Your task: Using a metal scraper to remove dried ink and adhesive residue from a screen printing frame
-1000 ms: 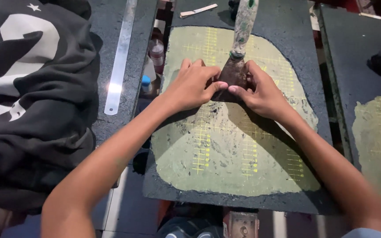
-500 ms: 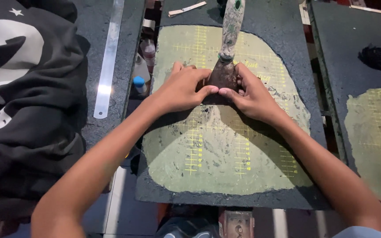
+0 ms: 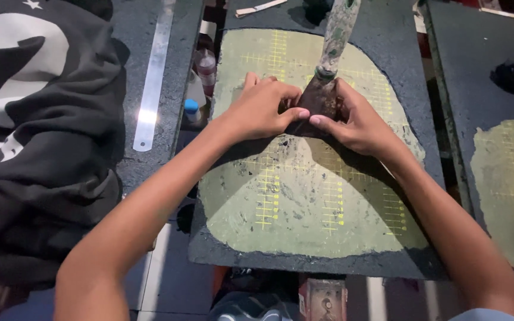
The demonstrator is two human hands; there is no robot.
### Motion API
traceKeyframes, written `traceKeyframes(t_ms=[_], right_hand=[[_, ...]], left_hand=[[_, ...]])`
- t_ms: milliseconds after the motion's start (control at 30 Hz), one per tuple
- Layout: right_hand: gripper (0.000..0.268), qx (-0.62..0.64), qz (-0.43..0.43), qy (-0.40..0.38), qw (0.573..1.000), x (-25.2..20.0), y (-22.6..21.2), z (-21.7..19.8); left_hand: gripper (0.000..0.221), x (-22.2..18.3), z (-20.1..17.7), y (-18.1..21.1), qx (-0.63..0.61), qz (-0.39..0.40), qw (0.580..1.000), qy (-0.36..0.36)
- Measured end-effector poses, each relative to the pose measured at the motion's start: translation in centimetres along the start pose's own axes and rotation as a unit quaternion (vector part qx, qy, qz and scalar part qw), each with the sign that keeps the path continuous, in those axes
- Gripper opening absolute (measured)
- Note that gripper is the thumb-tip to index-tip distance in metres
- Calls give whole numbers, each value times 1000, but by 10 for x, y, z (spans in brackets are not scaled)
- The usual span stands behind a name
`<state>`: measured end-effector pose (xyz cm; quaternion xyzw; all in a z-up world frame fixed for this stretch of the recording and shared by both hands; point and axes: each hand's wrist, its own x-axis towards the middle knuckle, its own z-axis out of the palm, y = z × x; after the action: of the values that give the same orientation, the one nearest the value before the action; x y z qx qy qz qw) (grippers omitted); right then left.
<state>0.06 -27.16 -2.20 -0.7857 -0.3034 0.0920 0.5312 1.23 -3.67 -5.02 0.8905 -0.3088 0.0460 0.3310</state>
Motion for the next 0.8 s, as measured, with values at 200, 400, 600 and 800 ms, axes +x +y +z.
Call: traceKeyframes(t_ms=[200,400,600,800], right_hand=[[31,-37,8,-6,999,-3,-28,10],[26,25,-1,31,999,3,-2,8],[30,-79,0,23,997,16,-34,21],[27,-154,-16,-37,987,34,-5,15]], left_hand=[[24,-2,-9,5,-4,-8,999,-45],[20,-2,-17,8,-62,-18,998,4],[25,-13,-46,16,-35,-47,997,-40],[29,-9,-43,-12,-43,-107,988,-99]])
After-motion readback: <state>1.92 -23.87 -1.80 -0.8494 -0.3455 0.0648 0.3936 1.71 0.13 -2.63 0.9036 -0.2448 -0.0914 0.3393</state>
